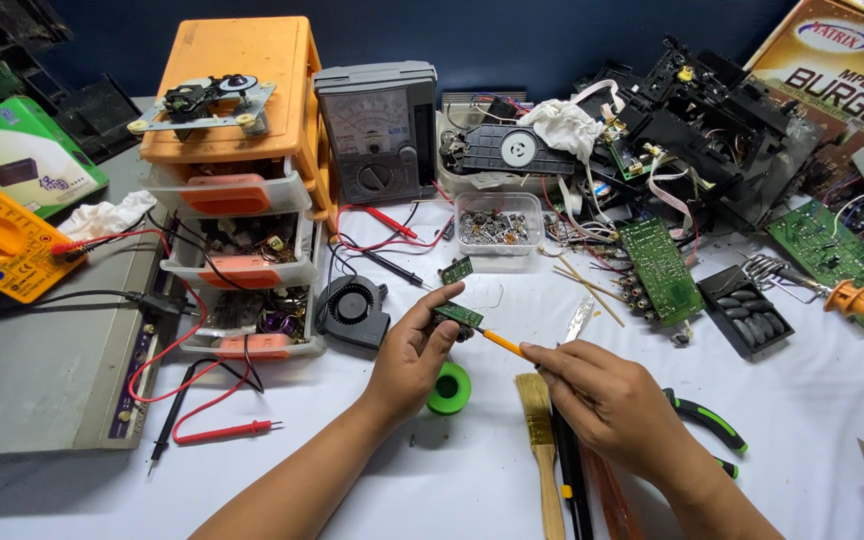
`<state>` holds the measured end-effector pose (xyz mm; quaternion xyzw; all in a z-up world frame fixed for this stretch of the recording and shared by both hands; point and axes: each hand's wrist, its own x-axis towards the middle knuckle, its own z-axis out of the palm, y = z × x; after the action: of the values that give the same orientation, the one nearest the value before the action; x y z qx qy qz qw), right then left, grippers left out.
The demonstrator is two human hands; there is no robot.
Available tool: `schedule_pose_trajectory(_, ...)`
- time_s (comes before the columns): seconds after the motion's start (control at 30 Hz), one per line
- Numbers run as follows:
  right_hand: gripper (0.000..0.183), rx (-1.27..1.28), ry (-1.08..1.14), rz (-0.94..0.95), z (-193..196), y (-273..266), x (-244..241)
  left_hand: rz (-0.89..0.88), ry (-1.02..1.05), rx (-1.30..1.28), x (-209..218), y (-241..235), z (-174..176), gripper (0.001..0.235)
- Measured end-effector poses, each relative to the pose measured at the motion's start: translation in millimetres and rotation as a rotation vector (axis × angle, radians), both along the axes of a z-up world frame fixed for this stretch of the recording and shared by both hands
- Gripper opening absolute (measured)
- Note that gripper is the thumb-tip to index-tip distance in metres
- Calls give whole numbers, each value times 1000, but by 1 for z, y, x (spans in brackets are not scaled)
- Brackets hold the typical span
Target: The person uses pliers to trim the leads of a component on a small green circuit board. They then use a yellow-handled screwdriver to adjust or press a component on the board. The work is performed on a cluttered table filled with various electronic parts and tools.
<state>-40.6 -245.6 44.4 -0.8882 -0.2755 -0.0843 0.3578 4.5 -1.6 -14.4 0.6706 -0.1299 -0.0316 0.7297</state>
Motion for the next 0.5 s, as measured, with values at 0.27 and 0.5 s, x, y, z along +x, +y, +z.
schedule_pose_trajectory(0.27, 37, -150, -316, -3, -11, -6, 1, 12, -1, 56, -1, 1, 1, 61)
schedule_pose_trajectory(0.5, 32, -90, -263, 4, -7, -3, 2, 25, -44, 95, -4, 1, 6, 56)
